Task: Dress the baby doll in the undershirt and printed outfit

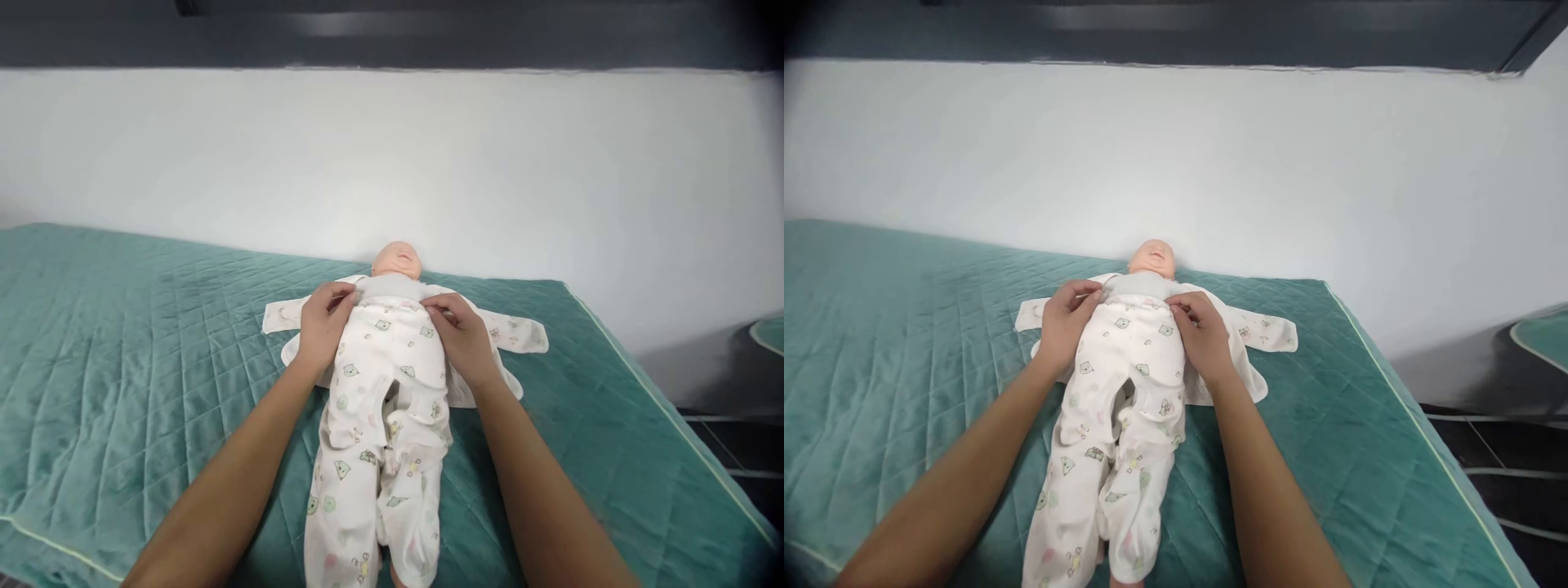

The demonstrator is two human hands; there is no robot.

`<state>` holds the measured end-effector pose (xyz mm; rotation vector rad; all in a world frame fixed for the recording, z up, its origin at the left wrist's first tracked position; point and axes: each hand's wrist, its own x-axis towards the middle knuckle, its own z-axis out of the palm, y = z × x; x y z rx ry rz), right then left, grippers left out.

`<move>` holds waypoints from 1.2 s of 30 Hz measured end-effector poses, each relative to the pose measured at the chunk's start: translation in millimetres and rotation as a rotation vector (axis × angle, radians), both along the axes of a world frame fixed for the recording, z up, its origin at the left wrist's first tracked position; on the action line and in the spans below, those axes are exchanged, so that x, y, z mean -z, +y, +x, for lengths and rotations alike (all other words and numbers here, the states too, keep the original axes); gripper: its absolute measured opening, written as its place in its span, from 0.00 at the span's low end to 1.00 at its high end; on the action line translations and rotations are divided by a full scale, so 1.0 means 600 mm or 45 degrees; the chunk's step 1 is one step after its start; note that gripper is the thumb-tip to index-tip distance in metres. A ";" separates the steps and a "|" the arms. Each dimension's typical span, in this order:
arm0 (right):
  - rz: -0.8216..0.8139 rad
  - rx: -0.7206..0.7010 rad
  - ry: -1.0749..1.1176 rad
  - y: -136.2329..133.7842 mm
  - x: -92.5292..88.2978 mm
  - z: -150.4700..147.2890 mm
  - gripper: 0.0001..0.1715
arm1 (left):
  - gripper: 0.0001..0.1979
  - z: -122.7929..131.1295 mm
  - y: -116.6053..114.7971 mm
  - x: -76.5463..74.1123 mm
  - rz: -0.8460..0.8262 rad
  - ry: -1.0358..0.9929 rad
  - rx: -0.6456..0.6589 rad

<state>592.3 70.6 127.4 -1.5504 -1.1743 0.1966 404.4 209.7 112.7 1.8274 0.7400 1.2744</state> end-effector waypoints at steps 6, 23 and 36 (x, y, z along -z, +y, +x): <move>-0.077 -0.156 -0.078 0.003 -0.008 0.015 0.07 | 0.10 0.001 0.010 -0.036 0.256 0.323 0.432; -0.284 0.015 -0.077 0.041 -0.007 0.022 0.18 | 0.10 0.037 0.047 -0.046 0.011 0.529 0.501; -0.341 0.195 -0.319 0.104 0.014 0.064 0.15 | 0.07 0.101 0.061 -0.042 0.397 1.014 0.041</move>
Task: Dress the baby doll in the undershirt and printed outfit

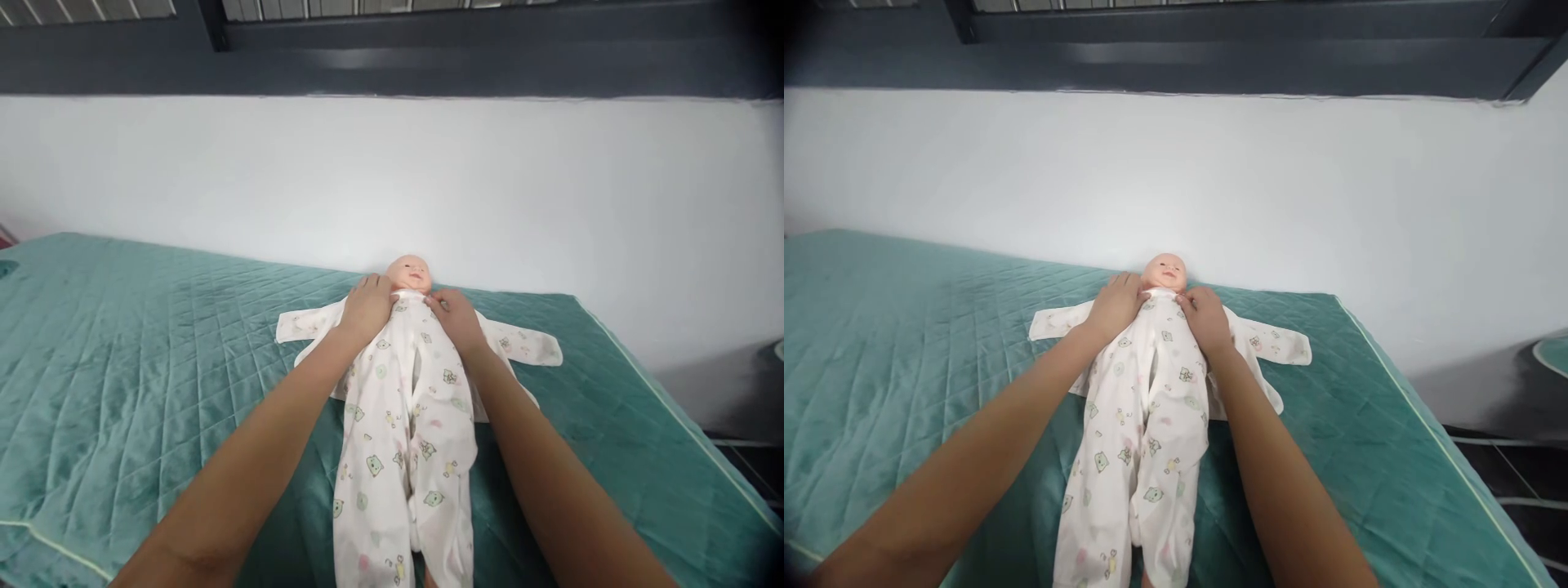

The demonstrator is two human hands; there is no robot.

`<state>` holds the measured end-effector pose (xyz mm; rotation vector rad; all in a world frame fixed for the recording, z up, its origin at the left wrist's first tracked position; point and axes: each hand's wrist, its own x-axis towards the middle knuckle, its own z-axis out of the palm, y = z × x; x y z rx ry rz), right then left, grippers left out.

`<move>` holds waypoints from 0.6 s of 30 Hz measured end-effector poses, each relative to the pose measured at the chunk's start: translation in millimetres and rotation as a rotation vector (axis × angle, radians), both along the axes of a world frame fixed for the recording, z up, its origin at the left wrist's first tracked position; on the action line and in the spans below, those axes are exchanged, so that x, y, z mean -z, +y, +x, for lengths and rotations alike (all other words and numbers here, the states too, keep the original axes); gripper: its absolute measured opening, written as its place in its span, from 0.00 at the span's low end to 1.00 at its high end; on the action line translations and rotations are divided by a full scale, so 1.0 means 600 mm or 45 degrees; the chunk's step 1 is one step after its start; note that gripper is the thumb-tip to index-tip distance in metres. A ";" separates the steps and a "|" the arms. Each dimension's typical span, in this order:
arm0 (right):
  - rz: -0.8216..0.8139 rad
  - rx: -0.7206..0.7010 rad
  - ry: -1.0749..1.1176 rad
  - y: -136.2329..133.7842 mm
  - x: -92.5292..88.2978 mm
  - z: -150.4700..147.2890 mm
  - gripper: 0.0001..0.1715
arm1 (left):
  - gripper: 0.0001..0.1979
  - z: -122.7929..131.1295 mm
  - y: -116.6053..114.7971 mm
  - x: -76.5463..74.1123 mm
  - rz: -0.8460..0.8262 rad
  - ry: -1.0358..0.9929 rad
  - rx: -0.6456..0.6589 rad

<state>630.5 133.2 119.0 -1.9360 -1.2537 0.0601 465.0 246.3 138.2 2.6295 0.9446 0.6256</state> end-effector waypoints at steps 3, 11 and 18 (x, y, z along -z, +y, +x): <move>-0.101 0.067 0.115 -0.001 0.002 0.000 0.16 | 0.08 -0.001 0.011 0.004 -0.086 -0.004 0.042; -0.174 0.162 0.033 0.025 -0.001 0.023 0.17 | 0.05 0.018 0.057 0.007 -0.270 -0.085 0.046; -0.128 0.186 0.185 0.026 0.013 0.028 0.17 | 0.04 0.015 0.056 0.026 -0.547 -0.316 0.025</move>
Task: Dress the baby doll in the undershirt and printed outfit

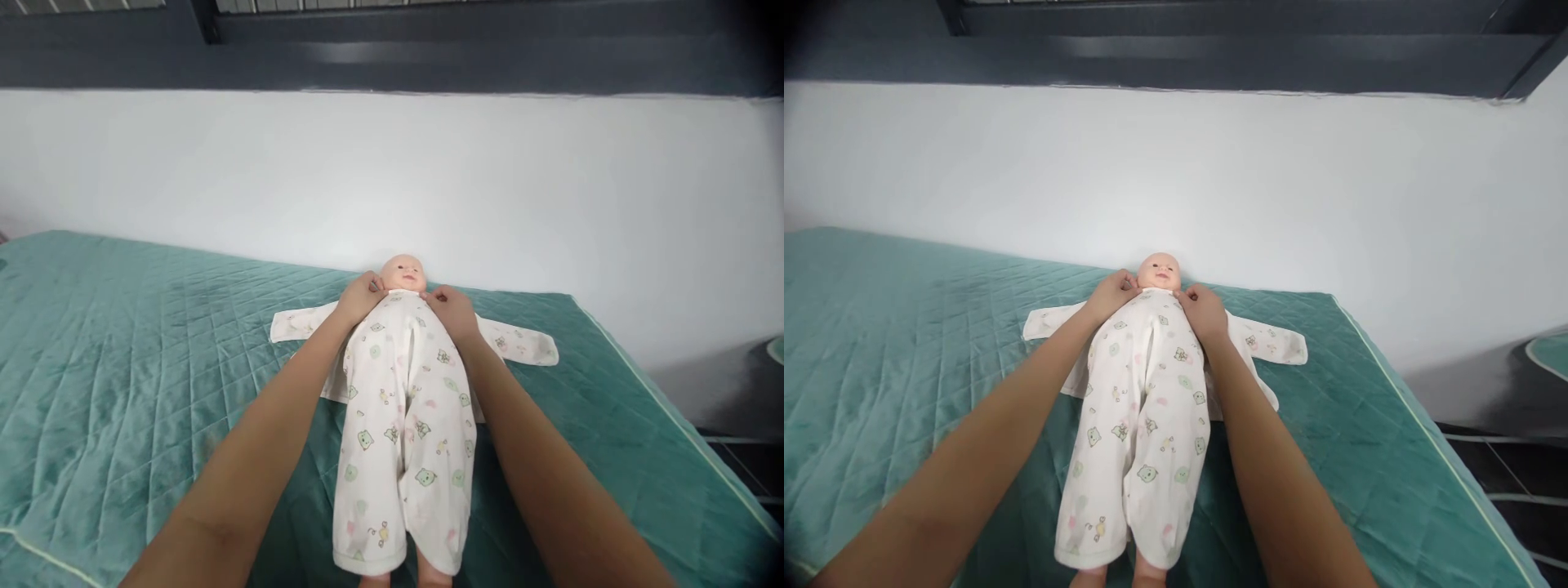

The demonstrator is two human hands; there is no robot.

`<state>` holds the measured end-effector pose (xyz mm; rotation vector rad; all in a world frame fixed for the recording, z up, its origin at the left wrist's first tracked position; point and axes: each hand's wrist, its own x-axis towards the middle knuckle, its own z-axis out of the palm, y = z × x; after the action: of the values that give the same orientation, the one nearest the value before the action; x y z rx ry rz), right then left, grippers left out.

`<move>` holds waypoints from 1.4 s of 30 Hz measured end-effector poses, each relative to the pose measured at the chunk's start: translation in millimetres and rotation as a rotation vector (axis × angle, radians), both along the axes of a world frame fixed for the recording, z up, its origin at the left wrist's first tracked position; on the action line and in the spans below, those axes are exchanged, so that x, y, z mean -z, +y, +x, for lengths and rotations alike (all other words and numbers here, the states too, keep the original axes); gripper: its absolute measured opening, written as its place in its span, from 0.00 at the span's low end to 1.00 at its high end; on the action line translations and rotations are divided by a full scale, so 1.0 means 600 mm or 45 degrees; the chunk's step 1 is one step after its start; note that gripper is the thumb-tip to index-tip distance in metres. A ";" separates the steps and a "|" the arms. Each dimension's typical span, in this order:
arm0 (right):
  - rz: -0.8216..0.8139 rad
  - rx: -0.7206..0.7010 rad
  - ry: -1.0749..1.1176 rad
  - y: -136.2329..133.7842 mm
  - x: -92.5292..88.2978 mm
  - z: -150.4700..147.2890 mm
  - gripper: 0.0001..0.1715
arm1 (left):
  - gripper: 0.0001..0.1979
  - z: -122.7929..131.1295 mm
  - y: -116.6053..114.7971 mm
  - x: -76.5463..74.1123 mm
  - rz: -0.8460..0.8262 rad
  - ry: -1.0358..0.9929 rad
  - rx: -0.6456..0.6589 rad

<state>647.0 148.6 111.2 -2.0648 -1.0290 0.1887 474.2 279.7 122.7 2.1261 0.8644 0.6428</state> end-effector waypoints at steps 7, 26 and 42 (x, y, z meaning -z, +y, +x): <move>0.245 -0.160 0.141 -0.036 0.011 -0.027 0.18 | 0.15 -0.014 -0.021 0.016 0.021 -0.081 -0.002; 0.414 -0.071 0.007 -0.158 0.045 -0.084 0.23 | 0.27 -0.132 -0.090 0.069 0.522 0.065 0.037; 0.204 -0.216 0.533 -0.162 0.017 -0.060 0.19 | 0.16 -0.140 -0.142 0.055 0.532 -0.184 -0.201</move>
<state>610.8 51.3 101.2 -1.6975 -0.9217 0.5803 390.1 194.3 89.6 2.3524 0.8809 1.1274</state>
